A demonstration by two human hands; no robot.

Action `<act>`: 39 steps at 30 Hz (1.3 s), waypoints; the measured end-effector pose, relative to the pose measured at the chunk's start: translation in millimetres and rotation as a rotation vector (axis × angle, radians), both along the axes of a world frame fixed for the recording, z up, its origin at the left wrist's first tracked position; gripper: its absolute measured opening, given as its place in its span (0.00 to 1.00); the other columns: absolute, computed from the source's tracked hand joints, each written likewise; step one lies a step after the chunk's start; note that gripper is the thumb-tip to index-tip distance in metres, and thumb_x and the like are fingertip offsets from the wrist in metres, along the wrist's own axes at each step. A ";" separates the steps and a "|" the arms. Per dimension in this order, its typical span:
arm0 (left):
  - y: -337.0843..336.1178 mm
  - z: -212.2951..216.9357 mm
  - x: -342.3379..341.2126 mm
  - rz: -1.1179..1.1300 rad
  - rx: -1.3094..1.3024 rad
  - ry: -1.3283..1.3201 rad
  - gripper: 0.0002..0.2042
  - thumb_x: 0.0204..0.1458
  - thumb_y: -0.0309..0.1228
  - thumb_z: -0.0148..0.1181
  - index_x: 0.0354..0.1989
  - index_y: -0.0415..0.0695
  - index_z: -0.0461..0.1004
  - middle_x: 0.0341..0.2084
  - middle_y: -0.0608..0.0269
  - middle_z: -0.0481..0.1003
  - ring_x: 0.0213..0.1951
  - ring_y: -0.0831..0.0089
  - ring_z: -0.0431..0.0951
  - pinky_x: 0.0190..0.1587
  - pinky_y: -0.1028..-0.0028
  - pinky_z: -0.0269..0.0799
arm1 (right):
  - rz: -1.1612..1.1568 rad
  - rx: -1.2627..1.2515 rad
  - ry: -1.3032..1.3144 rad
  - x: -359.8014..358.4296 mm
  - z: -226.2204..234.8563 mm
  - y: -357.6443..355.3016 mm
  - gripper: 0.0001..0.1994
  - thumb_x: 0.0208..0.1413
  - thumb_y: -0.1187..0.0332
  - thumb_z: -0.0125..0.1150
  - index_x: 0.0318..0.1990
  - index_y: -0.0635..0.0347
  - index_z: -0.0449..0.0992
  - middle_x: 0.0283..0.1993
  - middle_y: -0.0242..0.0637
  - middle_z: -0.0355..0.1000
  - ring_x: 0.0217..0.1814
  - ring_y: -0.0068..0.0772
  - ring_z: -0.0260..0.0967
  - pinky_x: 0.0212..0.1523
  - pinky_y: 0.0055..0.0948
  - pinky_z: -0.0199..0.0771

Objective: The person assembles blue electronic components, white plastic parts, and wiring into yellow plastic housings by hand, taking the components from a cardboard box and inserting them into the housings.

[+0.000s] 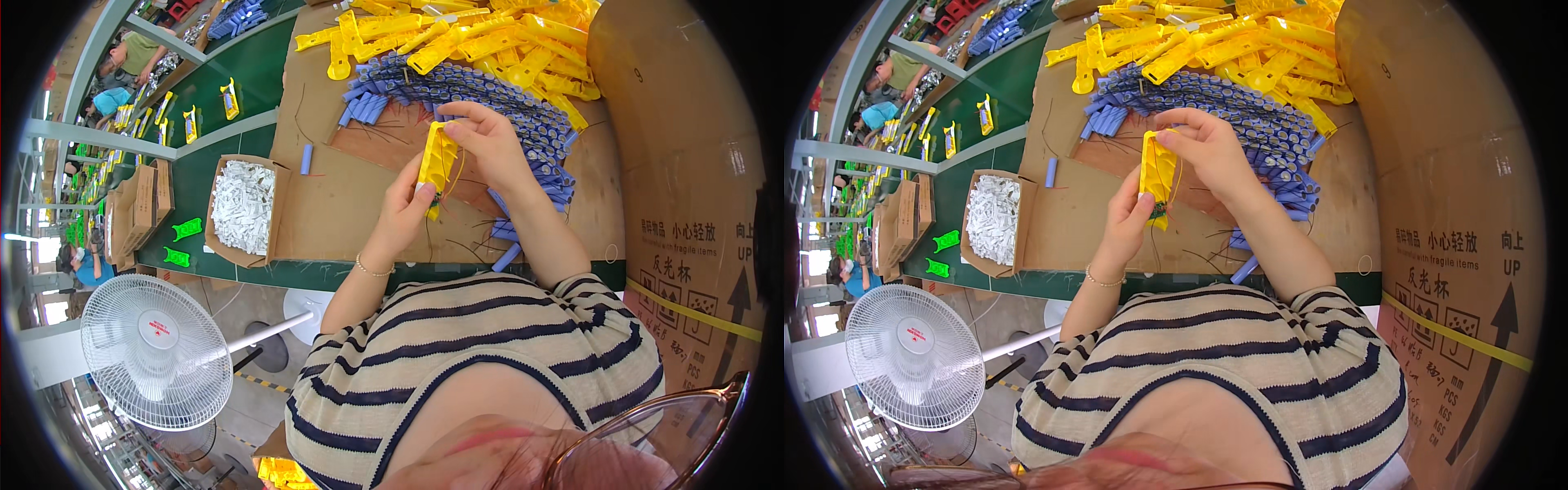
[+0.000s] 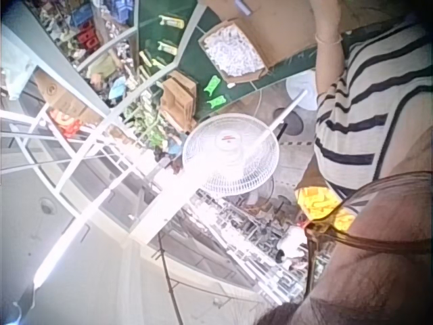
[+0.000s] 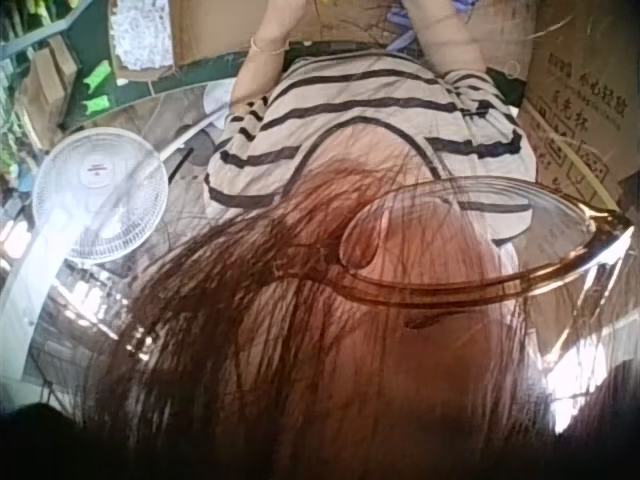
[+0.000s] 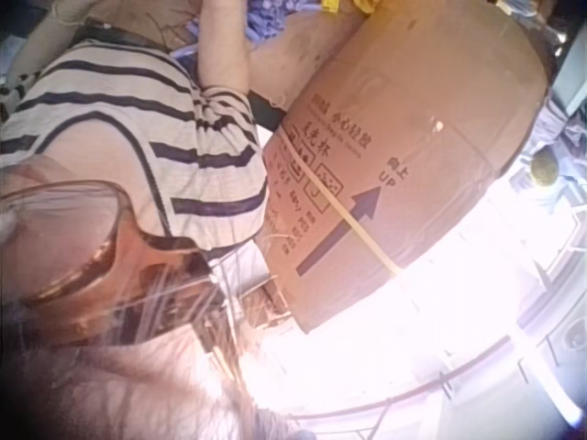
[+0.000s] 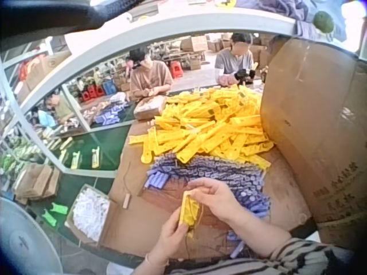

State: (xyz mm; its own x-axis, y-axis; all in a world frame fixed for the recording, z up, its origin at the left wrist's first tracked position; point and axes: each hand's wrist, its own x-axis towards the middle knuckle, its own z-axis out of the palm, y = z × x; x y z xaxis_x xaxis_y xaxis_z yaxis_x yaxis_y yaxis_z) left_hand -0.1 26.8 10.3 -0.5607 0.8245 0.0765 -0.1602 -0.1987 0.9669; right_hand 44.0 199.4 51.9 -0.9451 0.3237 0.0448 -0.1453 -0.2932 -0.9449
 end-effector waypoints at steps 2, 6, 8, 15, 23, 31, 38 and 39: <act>1.1 -8.3 1.8 0.234 -0.138 0.301 0.25 0.57 0.31 0.50 0.62 0.37 0.55 0.43 0.60 0.69 0.40 0.75 0.72 0.42 0.76 0.69 | -0.046 0.045 -0.018 3.6 8.4 -11.0 0.18 0.51 0.75 0.61 0.50 0.68 0.69 0.40 0.38 0.74 0.43 0.22 0.71 0.45 0.21 0.71; 0.2 5.5 3.0 0.370 -0.283 0.762 0.26 0.54 0.27 0.55 0.61 0.35 0.58 0.47 0.57 0.69 0.48 0.68 0.70 0.49 0.71 0.68 | -0.015 0.162 -0.048 11.2 17.0 -15.1 0.24 0.47 0.77 0.64 0.54 0.70 0.66 0.43 0.40 0.73 0.45 0.24 0.70 0.46 0.23 0.71; -8.8 -12.9 -5.3 0.389 -0.073 0.471 0.23 0.51 0.26 0.57 0.56 0.35 0.63 0.46 0.58 0.69 0.49 0.67 0.70 0.51 0.70 0.68 | 0.044 0.118 -0.058 13.2 21.1 -11.1 0.26 0.45 0.78 0.65 0.55 0.70 0.66 0.45 0.41 0.73 0.45 0.24 0.70 0.47 0.23 0.71; -9.0 3.0 -17.3 -0.086 0.175 -0.568 0.25 0.49 0.20 0.57 0.56 0.37 0.59 0.50 0.57 0.67 0.49 0.70 0.71 0.50 0.71 0.69 | 0.305 0.107 -0.054 15.9 24.8 -10.3 0.27 0.43 0.78 0.67 0.53 0.70 0.67 0.45 0.40 0.73 0.47 0.26 0.71 0.49 0.25 0.71; 0.0 -4.4 10.0 0.218 -0.046 0.196 0.26 0.56 0.26 0.53 0.61 0.35 0.53 0.53 0.56 0.65 0.53 0.70 0.68 0.55 0.72 0.64 | 0.021 0.257 -0.033 9.4 14.5 -28.1 0.29 0.41 0.82 0.66 0.55 0.71 0.64 0.48 0.41 0.71 0.50 0.26 0.69 0.52 0.24 0.71; -1.1 -8.6 7.2 0.293 0.063 0.124 0.23 0.60 0.28 0.45 0.62 0.35 0.52 0.50 0.59 0.65 0.51 0.73 0.67 0.54 0.74 0.63 | -0.029 0.735 0.046 18.5 7.9 -22.7 0.07 0.46 0.76 0.61 0.35 0.66 0.76 0.37 0.39 0.72 0.40 0.31 0.71 0.41 0.26 0.70; -0.1 -5.5 7.7 0.329 0.055 0.180 0.23 0.60 0.29 0.45 0.62 0.35 0.52 0.49 0.59 0.66 0.50 0.74 0.67 0.53 0.74 0.64 | -0.204 0.959 0.163 14.4 -1.8 -30.8 0.06 0.45 0.72 0.63 0.31 0.63 0.76 0.34 0.38 0.73 0.37 0.37 0.70 0.40 0.32 0.67; -0.4 -4.0 7.8 0.323 0.031 0.184 0.22 0.60 0.28 0.44 0.62 0.34 0.53 0.49 0.59 0.67 0.50 0.74 0.67 0.53 0.74 0.64 | -0.260 1.060 0.199 13.5 -3.9 -30.7 0.06 0.45 0.70 0.62 0.31 0.60 0.76 0.33 0.36 0.73 0.36 0.38 0.69 0.39 0.34 0.64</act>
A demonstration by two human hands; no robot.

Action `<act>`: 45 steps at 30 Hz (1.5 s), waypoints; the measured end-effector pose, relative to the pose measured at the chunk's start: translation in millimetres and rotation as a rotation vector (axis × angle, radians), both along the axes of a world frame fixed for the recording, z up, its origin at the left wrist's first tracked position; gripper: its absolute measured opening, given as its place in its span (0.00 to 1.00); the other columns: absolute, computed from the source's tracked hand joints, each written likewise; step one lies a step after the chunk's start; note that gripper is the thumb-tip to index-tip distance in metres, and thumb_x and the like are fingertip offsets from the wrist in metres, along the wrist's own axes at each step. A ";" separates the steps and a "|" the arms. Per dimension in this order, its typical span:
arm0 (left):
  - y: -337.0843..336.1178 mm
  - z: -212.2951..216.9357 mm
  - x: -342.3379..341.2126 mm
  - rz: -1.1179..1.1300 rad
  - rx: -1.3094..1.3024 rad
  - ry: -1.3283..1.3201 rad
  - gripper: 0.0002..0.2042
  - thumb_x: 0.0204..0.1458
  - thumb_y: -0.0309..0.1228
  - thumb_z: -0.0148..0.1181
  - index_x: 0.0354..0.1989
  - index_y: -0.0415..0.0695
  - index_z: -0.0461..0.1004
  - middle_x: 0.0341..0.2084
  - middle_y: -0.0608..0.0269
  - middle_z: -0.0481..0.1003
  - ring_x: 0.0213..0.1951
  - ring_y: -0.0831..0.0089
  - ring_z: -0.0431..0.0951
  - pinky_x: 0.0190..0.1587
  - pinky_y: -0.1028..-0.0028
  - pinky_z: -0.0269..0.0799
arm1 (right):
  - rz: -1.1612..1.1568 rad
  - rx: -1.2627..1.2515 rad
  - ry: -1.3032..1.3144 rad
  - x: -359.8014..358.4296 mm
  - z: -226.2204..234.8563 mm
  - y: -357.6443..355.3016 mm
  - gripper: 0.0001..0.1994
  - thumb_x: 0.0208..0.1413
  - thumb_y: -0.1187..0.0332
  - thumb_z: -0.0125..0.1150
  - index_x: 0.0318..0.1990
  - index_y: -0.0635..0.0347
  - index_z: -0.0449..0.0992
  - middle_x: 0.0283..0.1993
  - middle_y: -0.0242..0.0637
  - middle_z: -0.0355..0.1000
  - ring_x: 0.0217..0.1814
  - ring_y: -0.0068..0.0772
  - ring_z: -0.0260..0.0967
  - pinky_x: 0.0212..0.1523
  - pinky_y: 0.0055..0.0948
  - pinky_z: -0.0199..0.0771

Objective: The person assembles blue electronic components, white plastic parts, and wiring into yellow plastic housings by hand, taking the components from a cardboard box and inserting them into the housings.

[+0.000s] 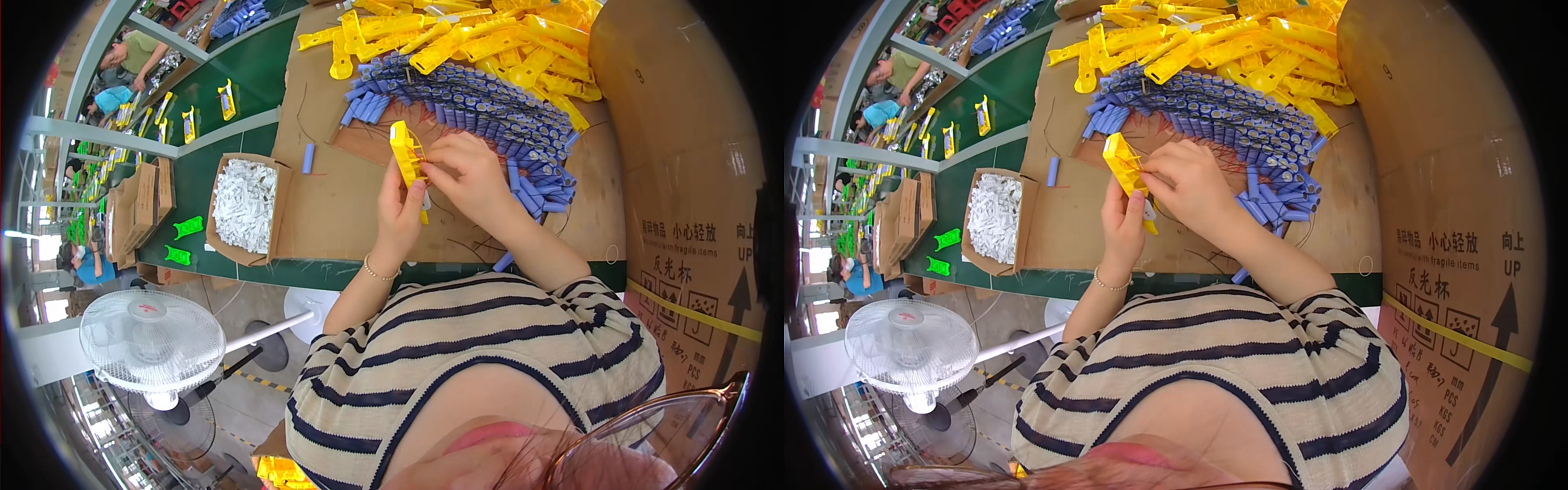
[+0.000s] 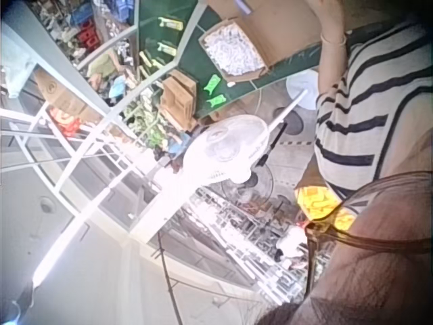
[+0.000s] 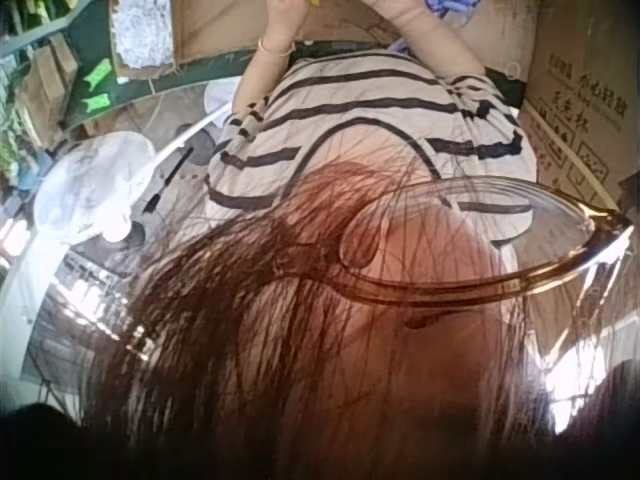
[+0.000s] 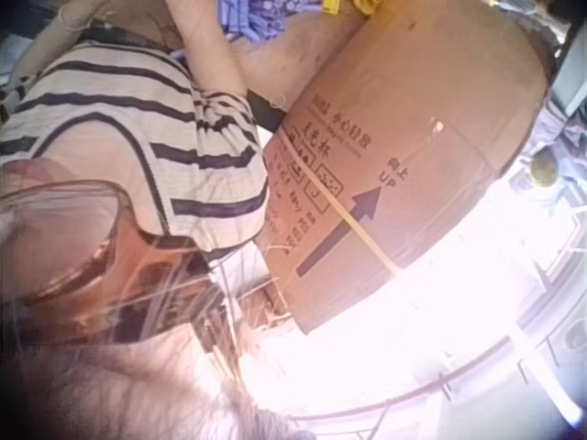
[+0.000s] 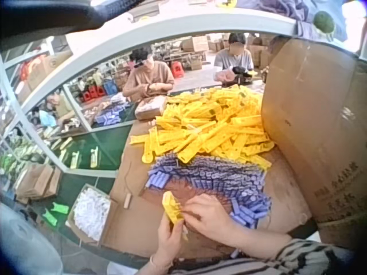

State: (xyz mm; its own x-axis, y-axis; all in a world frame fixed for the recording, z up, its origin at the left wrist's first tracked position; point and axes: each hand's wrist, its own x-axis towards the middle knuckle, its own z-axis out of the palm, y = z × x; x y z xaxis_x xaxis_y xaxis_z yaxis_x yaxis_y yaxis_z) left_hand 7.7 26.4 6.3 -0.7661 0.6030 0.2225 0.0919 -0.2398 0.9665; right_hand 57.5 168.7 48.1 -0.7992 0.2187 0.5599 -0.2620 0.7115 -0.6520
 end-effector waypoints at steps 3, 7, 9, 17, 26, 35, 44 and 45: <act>1.3 3.2 3.7 0.046 -0.015 0.014 0.19 0.61 0.29 0.42 0.59 0.34 0.57 0.48 0.59 0.68 0.48 0.75 0.68 0.51 0.76 0.64 | -0.076 -0.003 0.051 0.7 -1.6 -4.7 0.04 0.45 0.70 0.62 0.29 0.57 0.77 0.33 0.32 0.73 0.35 0.35 0.67 0.37 0.34 0.60; 6.7 -6.9 5.3 0.262 0.025 0.073 0.17 0.63 0.33 0.37 0.54 0.36 0.62 0.46 0.58 0.69 0.44 0.74 0.70 0.48 0.75 0.65 | -0.073 0.039 0.016 0.6 -10.2 -17.5 0.02 0.45 0.70 0.61 0.27 0.55 0.76 0.30 0.29 0.71 0.35 0.33 0.66 0.36 0.34 0.59; 5.5 -13.4 1.7 0.277 0.073 -0.033 0.16 0.63 0.34 0.36 0.53 0.36 0.62 0.46 0.57 0.69 0.44 0.73 0.70 0.48 0.74 0.65 | -0.089 0.232 0.038 1.7 -19.0 -29.2 0.03 0.42 0.69 0.61 0.24 0.53 0.74 0.26 0.28 0.67 0.33 0.32 0.64 0.36 0.34 0.57; -20.0 -31.0 -14.5 0.293 0.097 -0.194 0.14 0.57 0.26 0.40 0.52 0.39 0.59 0.41 0.58 0.70 0.42 0.72 0.71 0.47 0.73 0.66 | 0.061 0.485 0.000 -9.7 -28.8 -53.2 0.03 0.40 0.69 0.59 0.23 0.53 0.71 0.26 0.27 0.64 0.32 0.29 0.63 0.35 0.32 0.57; -65.2 -25.6 -31.9 0.272 0.147 -0.480 0.12 0.53 0.21 0.39 0.46 0.39 0.60 0.34 0.59 0.69 0.31 0.73 0.72 0.34 0.73 0.72 | 0.160 0.382 -0.377 -117.8 -39.4 0.0 0.06 0.48 0.72 0.52 0.31 0.59 0.75 0.35 0.40 0.74 0.31 0.42 0.73 0.30 0.37 0.72; -70.3 -10.1 -23.8 0.185 0.146 -0.450 0.11 0.53 0.22 0.40 0.45 0.41 0.60 0.33 0.58 0.68 0.27 0.74 0.71 0.29 0.73 0.73 | 0.086 0.924 -0.347 -168.7 -93.9 12.2 0.05 0.49 0.71 0.50 0.26 0.56 0.73 0.34 0.38 0.70 0.36 0.38 0.74 0.35 0.32 0.76; -51.1 -15.7 -18.8 0.136 0.190 -0.408 0.15 0.52 0.18 0.41 0.49 0.41 0.57 0.39 0.59 0.66 0.31 0.75 0.71 0.31 0.74 0.73 | 0.193 0.040 -0.069 -56.1 1.9 0.0 0.10 0.45 0.72 0.63 0.37 0.62 0.77 0.36 0.33 0.73 0.29 0.22 0.69 0.28 0.21 0.68; -46.5 -21.6 -19.3 0.117 0.150 -0.351 0.16 0.52 0.19 0.41 0.51 0.42 0.56 0.39 0.59 0.66 0.31 0.74 0.71 0.32 0.73 0.74 | 0.203 -0.324 -0.287 -42.2 6.2 -8.3 0.11 0.45 0.70 0.64 0.37 0.66 0.77 0.35 0.37 0.74 0.31 0.23 0.71 0.31 0.22 0.70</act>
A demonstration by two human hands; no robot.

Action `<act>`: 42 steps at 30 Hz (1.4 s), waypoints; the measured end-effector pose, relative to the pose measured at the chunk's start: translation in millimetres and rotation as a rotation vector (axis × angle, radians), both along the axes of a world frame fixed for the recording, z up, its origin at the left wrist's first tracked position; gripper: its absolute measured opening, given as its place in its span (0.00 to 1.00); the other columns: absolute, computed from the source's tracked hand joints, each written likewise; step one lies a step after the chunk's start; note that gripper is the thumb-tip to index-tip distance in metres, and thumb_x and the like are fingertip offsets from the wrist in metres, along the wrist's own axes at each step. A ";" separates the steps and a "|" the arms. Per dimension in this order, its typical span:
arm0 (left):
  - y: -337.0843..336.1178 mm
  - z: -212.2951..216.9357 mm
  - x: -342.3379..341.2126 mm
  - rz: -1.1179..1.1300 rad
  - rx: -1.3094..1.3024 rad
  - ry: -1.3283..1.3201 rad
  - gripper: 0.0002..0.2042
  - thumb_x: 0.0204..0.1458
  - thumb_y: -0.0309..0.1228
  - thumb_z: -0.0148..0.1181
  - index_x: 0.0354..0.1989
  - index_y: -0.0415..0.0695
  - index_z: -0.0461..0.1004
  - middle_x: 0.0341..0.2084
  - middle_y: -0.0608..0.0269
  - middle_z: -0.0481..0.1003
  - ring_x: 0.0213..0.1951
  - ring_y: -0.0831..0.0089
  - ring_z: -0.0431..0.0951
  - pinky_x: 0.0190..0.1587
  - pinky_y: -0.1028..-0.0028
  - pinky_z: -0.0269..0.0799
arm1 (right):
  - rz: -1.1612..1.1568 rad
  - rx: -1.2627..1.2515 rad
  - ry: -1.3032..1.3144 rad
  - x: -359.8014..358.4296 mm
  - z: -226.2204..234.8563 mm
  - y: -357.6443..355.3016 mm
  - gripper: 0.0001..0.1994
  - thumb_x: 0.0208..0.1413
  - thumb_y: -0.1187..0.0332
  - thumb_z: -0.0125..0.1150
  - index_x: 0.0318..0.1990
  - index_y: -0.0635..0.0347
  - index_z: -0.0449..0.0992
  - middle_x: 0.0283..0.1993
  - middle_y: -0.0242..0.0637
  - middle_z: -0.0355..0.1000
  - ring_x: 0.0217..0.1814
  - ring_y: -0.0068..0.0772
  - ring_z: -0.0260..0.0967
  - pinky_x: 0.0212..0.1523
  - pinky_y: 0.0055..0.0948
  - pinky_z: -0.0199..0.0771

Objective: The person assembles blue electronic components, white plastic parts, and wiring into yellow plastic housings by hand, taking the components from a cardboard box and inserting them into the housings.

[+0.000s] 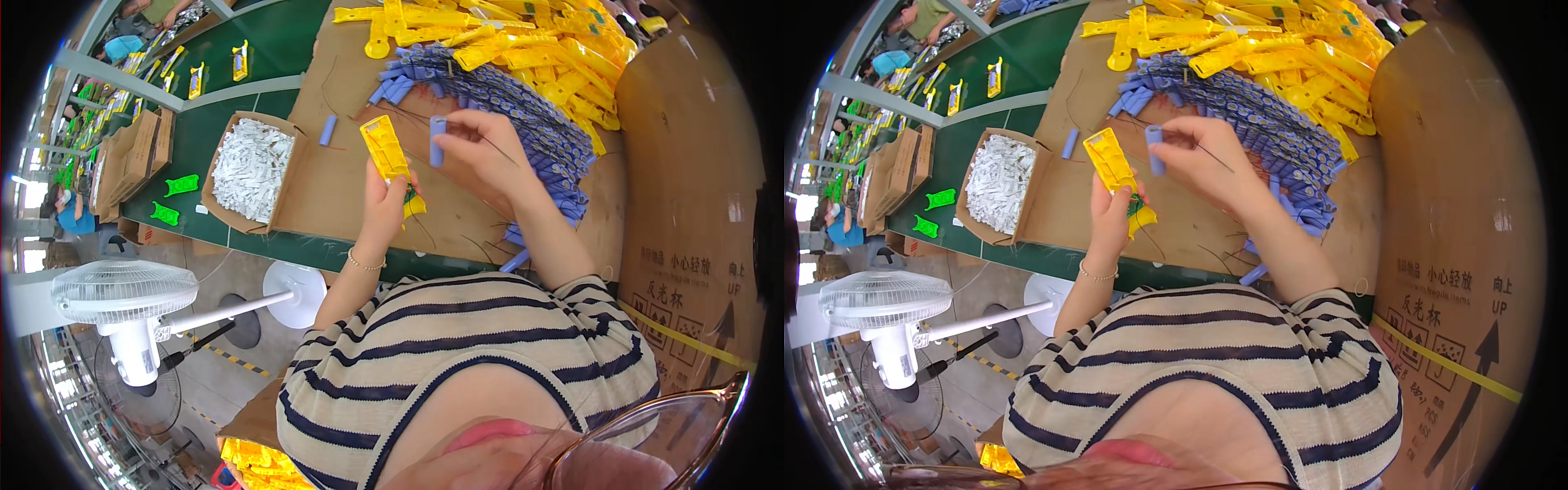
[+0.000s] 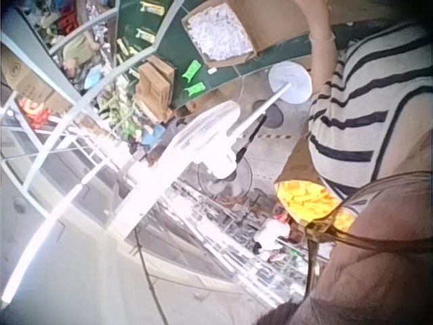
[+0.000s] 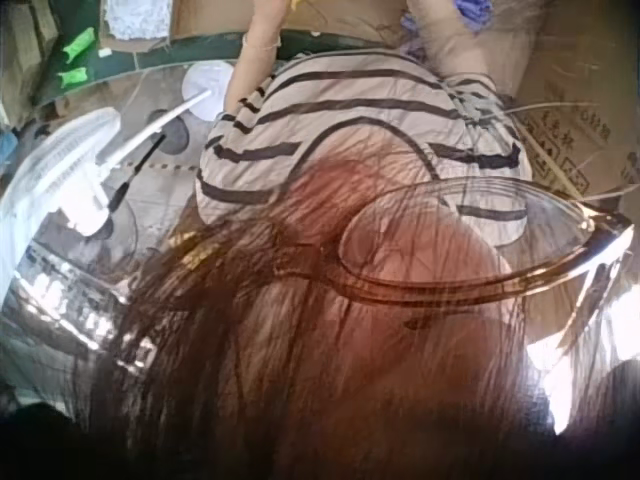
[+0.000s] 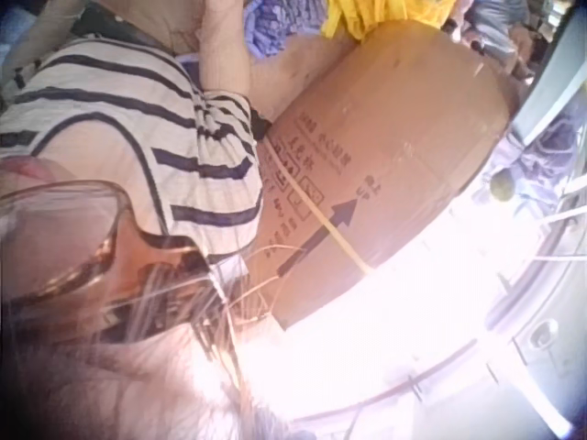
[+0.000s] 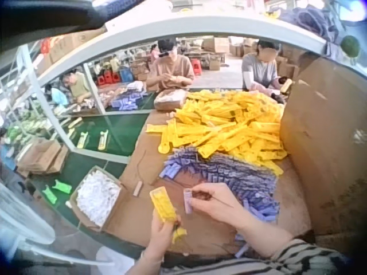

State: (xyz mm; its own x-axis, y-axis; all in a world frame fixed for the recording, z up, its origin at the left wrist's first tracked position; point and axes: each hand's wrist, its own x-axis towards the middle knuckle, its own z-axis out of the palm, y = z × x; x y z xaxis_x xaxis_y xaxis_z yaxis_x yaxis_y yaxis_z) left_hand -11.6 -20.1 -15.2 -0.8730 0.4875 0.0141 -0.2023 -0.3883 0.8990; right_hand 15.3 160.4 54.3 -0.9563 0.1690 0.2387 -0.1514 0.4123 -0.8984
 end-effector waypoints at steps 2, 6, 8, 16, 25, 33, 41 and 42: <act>12.7 -1.2 3.1 -0.044 -0.035 0.050 0.17 0.53 0.19 0.41 0.52 0.43 0.56 0.39 0.59 0.66 0.32 0.74 0.72 0.32 0.73 0.75 | -0.022 -0.194 -0.183 20.9 13.8 -11.9 0.14 0.47 0.70 0.64 0.38 0.72 0.76 0.29 0.38 0.76 0.28 0.19 0.72 0.32 0.22 0.73; 32.7 10.6 12.2 -0.084 -0.136 0.189 0.25 0.52 0.16 0.41 0.59 0.42 0.49 0.39 0.61 0.66 0.36 0.76 0.71 0.37 0.76 0.73 | -0.088 -0.368 -0.156 29.2 -1.6 -12.2 0.12 0.48 0.72 0.62 0.37 0.73 0.76 0.29 0.38 0.76 0.24 0.20 0.71 0.26 0.20 0.72; 35.6 9.2 12.2 -0.096 -0.142 0.212 0.27 0.51 0.15 0.41 0.61 0.42 0.47 0.39 0.61 0.66 0.38 0.77 0.71 0.39 0.77 0.72 | -0.096 -0.401 -0.137 30.9 -2.6 -9.1 0.11 0.48 0.72 0.61 0.37 0.73 0.76 0.28 0.38 0.76 0.24 0.19 0.71 0.26 0.20 0.72; 34.3 1.9 18.0 -0.151 -0.212 0.268 0.30 0.50 0.14 0.43 0.62 0.44 0.45 0.40 0.62 0.65 0.39 0.78 0.69 0.41 0.77 0.70 | -0.054 -0.361 -0.149 32.1 -2.1 -9.7 0.11 0.50 0.75 0.61 0.39 0.73 0.76 0.32 0.38 0.76 0.28 0.18 0.71 0.27 0.16 0.72; 33.7 9.0 12.4 -0.217 -0.122 0.224 0.32 0.49 0.14 0.44 0.63 0.41 0.40 0.43 0.60 0.63 0.43 0.76 0.68 0.44 0.77 0.69 | -0.104 -0.236 -0.159 25.8 -0.6 -16.1 0.09 0.48 0.76 0.62 0.38 0.70 0.78 0.29 0.36 0.76 0.23 0.16 0.69 0.24 0.16 0.70; 44.1 19.2 15.5 -0.068 -0.253 0.420 0.31 0.51 0.15 0.45 0.63 0.41 0.42 0.47 0.58 0.62 0.46 0.74 0.68 0.46 0.75 0.69 | -0.139 -0.259 -0.037 23.7 -0.6 -16.8 0.18 0.43 0.76 0.65 0.44 0.68 0.73 0.36 0.43 0.77 0.34 0.24 0.74 0.33 0.22 0.74; 43.9 11.4 10.6 -0.095 -0.187 0.234 0.26 0.52 0.16 0.46 0.59 0.41 0.47 0.39 0.61 0.66 0.36 0.78 0.71 0.38 0.77 0.72 | -0.082 -0.444 -0.106 20.9 -5.9 -0.3 0.17 0.44 0.76 0.64 0.44 0.72 0.73 0.37 0.42 0.76 0.34 0.25 0.74 0.34 0.21 0.74; 43.3 10.2 8.3 -0.115 -0.185 0.224 0.26 0.52 0.15 0.45 0.60 0.42 0.47 0.39 0.61 0.66 0.37 0.78 0.71 0.38 0.77 0.72 | -0.074 -0.365 -0.101 22.0 -5.5 -0.7 0.16 0.45 0.76 0.63 0.44 0.72 0.74 0.38 0.42 0.76 0.33 0.24 0.74 0.34 0.21 0.74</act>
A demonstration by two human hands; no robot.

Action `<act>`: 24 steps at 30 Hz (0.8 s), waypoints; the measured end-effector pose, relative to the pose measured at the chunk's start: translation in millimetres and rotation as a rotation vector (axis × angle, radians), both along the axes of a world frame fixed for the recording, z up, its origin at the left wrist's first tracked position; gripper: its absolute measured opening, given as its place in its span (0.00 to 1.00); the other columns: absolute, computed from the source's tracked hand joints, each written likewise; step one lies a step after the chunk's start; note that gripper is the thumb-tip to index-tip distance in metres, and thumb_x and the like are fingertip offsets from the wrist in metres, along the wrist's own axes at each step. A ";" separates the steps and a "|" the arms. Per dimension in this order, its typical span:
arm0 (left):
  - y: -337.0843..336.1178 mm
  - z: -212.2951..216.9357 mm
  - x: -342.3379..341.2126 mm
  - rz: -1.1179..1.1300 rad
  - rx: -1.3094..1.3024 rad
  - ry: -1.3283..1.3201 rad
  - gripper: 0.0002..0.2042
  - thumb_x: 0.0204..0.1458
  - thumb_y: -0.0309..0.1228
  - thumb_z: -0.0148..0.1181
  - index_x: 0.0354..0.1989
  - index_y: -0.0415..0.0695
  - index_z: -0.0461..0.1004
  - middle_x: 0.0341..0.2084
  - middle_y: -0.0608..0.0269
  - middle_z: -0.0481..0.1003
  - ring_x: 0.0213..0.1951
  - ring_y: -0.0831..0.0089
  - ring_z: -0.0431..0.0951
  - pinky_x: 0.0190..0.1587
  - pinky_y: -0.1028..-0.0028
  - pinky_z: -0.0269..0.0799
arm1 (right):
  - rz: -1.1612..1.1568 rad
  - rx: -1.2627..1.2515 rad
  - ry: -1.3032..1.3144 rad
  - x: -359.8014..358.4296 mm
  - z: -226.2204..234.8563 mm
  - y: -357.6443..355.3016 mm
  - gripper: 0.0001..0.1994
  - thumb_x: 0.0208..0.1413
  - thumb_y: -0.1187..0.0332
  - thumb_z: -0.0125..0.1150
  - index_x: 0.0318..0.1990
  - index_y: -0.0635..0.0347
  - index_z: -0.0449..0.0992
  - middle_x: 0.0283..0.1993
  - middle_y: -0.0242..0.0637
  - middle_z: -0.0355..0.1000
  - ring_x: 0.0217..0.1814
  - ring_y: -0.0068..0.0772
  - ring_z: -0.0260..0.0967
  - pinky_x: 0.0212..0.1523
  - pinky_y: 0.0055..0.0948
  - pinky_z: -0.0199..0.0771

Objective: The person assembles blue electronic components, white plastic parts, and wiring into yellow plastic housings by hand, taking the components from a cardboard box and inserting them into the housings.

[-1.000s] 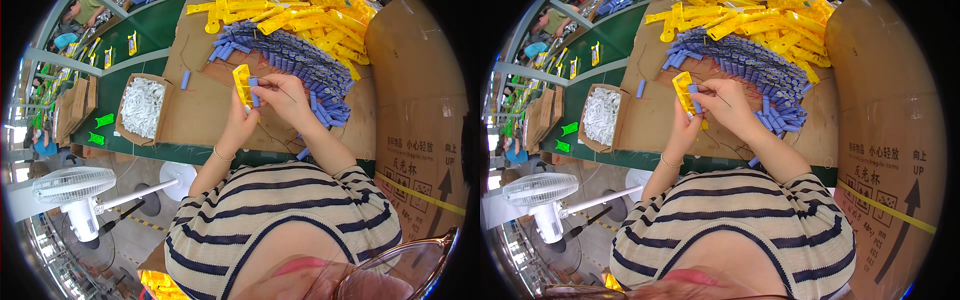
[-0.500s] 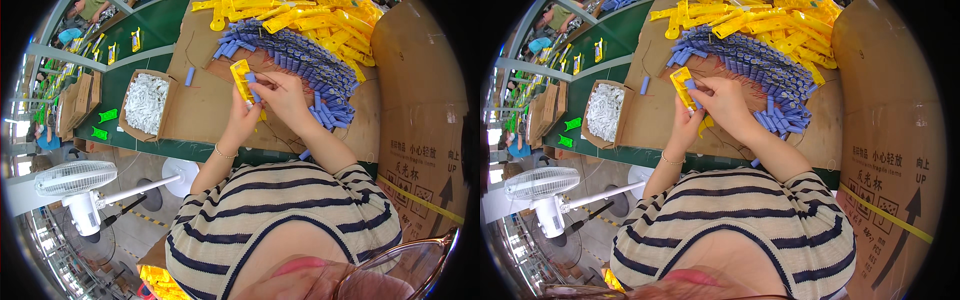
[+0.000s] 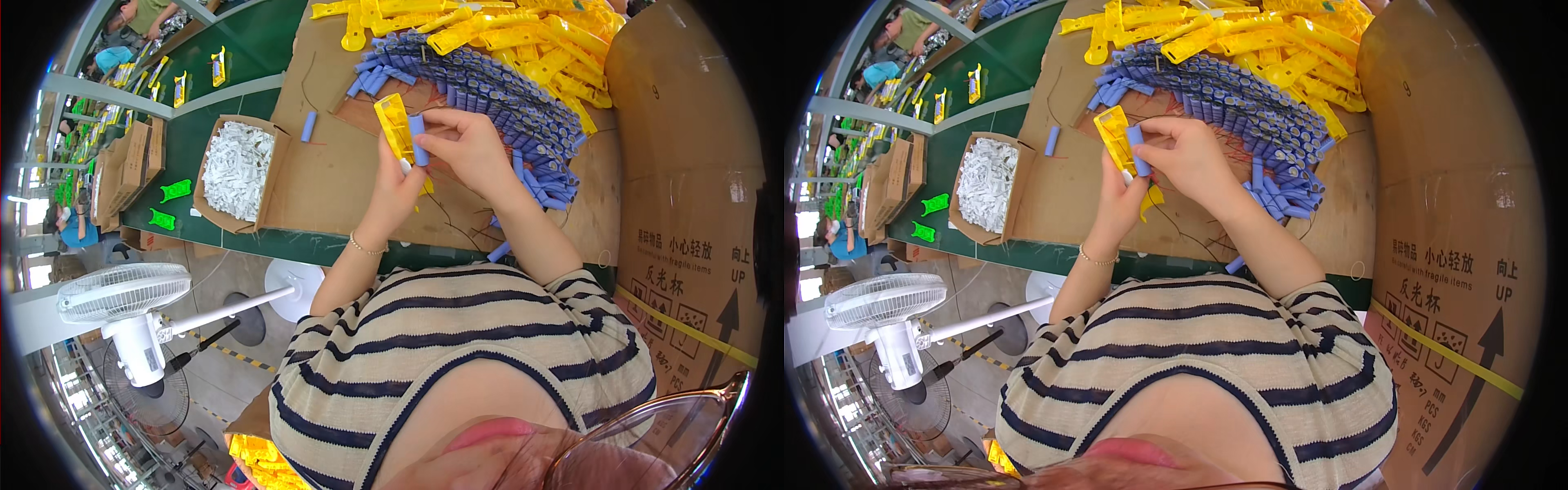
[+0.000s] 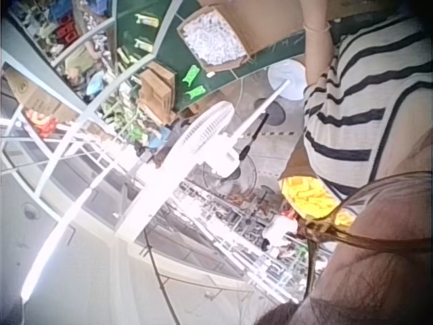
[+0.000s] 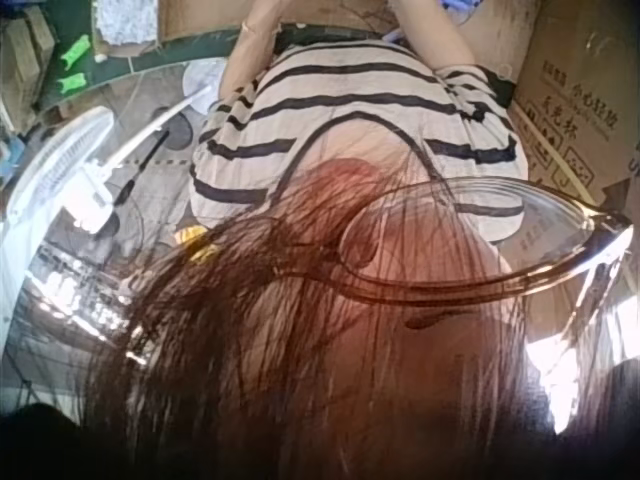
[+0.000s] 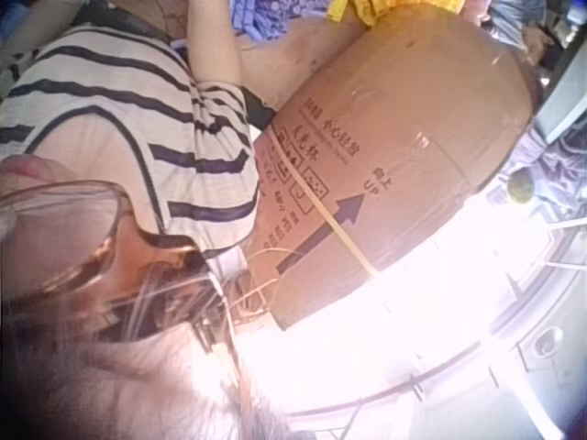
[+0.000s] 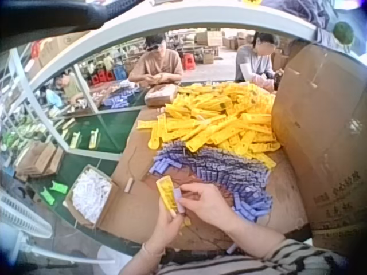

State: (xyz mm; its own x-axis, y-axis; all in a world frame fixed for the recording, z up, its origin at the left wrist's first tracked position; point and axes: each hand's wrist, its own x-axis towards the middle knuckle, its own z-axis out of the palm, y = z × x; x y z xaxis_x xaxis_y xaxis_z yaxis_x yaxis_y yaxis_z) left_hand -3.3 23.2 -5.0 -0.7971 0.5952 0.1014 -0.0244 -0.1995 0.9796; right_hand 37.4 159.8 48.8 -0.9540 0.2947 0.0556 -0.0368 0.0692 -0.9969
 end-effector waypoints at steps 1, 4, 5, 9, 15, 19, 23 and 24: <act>-0.5 -1.3 -1.7 -0.019 -0.002 -0.012 0.26 0.52 0.15 0.45 0.60 0.42 0.47 0.39 0.61 0.65 0.37 0.78 0.71 0.38 0.77 0.72 | -0.001 0.000 -0.001 -0.2 -2.6 0.9 0.16 0.45 0.76 0.63 0.44 0.72 0.74 0.38 0.42 0.76 0.33 0.24 0.74 0.34 0.21 0.74; -1.8 -6.6 -4.2 -0.033 -0.030 0.006 0.27 0.51 0.15 0.45 0.60 0.43 0.47 0.39 0.61 0.65 0.38 0.78 0.70 0.38 0.77 0.72 | -0.026 0.216 0.137 -1.9 -5.7 1.4 0.15 0.46 0.75 0.62 0.44 0.71 0.75 0.37 0.42 0.76 0.30 0.24 0.73 0.32 0.22 0.73; -1.8 -8.1 -3.9 -0.035 -0.031 0.006 0.27 0.51 0.15 0.45 0.60 0.43 0.47 0.39 0.61 0.65 0.38 0.78 0.70 0.38 0.77 0.72 | -0.038 0.194 0.078 -1.0 -1.8 0.2 0.15 0.47 0.76 0.62 0.44 0.71 0.75 0.38 0.40 0.76 0.33 0.22 0.72 0.35 0.21 0.72; -0.8 -5.9 -0.6 -0.035 -0.092 0.116 0.29 0.51 0.14 0.44 0.61 0.44 0.45 0.40 0.61 0.65 0.38 0.77 0.70 0.39 0.76 0.72 | -0.008 0.097 -0.058 2.0 9.5 -3.5 0.14 0.47 0.76 0.62 0.43 0.71 0.75 0.38 0.38 0.75 0.35 0.21 0.71 0.37 0.20 0.71; -1.9 -3.9 0.0 -0.071 -0.027 0.018 0.30 0.50 0.15 0.45 0.62 0.43 0.44 0.43 0.60 0.64 0.39 0.76 0.70 0.40 0.76 0.71 | 0.015 0.268 -0.006 1.7 7.0 0.3 0.14 0.45 0.76 0.63 0.43 0.69 0.76 0.35 0.39 0.76 0.35 0.22 0.72 0.37 0.21 0.72; -2.8 -1.3 1.0 -0.147 0.006 -0.022 0.31 0.49 0.15 0.45 0.62 0.44 0.43 0.44 0.60 0.63 0.39 0.75 0.72 0.40 0.76 0.72 | 0.024 0.394 -0.008 1.0 11.2 2.9 0.13 0.45 0.76 0.64 0.41 0.67 0.78 0.37 0.38 0.76 0.34 0.21 0.71 0.36 0.20 0.71; -3.2 9.3 6.2 -0.113 0.046 -0.092 0.22 0.50 0.17 0.44 0.55 0.42 0.51 0.35 0.58 0.67 0.35 0.72 0.72 0.38 0.73 0.73 | -0.002 0.038 -0.037 -7.0 -3.3 2.5 0.19 0.47 0.74 0.63 0.48 0.69 0.72 0.34 0.37 0.75 0.31 0.22 0.70 0.32 0.19 0.71; -5.7 10.6 5.2 -0.173 0.071 -0.153 0.23 0.50 0.18 0.44 0.56 0.43 0.51 0.35 0.57 0.67 0.34 0.71 0.73 0.38 0.71 0.75 | -0.044 -0.118 -0.028 -8.3 -5.1 1.8 0.21 0.48 0.74 0.63 0.50 0.70 0.69 0.32 0.37 0.74 0.29 0.22 0.70 0.28 0.18 0.71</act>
State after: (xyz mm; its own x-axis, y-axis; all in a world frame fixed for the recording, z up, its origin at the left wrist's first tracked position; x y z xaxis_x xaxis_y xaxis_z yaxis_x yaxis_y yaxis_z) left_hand 1.9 17.5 5.6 -0.6930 0.7202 0.0335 -0.2112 -0.2473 0.9456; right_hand 29.1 161.5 43.7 -0.9405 0.3396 -0.0079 -0.0087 -0.0476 -0.9988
